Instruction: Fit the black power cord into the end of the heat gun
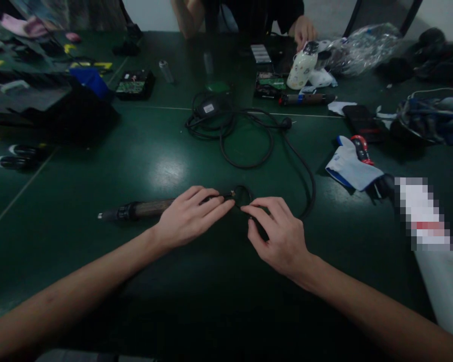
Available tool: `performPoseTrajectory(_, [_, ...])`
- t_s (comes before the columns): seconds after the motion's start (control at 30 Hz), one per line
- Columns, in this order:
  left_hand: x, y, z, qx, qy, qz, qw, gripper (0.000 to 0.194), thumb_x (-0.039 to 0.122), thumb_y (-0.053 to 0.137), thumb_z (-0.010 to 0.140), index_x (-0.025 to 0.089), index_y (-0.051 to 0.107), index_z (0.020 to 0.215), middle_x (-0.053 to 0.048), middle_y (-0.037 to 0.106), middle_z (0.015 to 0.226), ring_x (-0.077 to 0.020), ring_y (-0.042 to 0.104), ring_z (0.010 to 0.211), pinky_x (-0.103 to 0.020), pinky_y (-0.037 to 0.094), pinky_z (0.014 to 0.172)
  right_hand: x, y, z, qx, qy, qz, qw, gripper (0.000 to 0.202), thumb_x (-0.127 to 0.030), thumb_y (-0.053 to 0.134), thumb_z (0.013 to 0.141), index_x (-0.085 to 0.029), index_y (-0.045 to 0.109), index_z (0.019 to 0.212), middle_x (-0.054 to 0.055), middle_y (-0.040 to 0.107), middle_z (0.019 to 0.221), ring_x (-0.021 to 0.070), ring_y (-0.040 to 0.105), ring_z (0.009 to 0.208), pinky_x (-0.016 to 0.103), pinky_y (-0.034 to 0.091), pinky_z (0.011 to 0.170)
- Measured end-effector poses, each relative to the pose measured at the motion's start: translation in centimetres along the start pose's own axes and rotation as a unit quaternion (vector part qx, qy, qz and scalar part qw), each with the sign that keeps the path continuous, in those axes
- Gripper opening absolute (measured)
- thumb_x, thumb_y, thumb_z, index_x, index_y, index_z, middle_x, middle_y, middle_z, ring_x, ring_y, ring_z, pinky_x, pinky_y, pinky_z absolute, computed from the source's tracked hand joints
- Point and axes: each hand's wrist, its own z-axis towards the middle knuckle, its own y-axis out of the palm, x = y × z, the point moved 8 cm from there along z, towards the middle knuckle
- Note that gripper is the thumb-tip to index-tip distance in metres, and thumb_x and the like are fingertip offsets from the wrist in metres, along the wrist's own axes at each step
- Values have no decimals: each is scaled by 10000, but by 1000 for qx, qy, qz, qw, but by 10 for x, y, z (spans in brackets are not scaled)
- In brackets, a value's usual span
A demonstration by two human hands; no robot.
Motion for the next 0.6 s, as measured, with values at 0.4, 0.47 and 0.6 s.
performPoseTrajectory(0.4, [-153, -9, -46, -45, -310, 75, 947, 375, 342, 320, 1105, 211, 547, 1373, -44, 645, 1152, -208, 565, 1044, -366, 443, 920, 8, 6, -2, -50, 6, 16, 999, 251, -166, 560, 970, -217, 673, 1189, 116, 612, 1314, 305, 521, 1311, 538, 427, 1076])
performPoseTrajectory(0.47, [-170, -14, -59, -49, -347, 96, 931, 392, 362, 295, 1110, 207, 546, 1369, -43, 621, 1177, -205, 547, 1052, -360, 429, 923, 8, 7, -2, -58, 7, 13, 998, 245, -173, 557, 976, -216, 674, 1187, 114, 619, 1303, 293, 540, 1285, 526, 418, 1074])
performPoseTrajectory(0.6, [-203, -20, -89, -36, -428, 128, 894, 404, 393, 318, 1095, 200, 545, 1367, -49, 601, 1174, -210, 523, 1014, -338, 394, 848, 9, 8, -1, -65, 10, 13, 998, 239, -180, 549, 983, -209, 675, 1184, 113, 622, 1290, 278, 545, 1274, 504, 396, 1085])
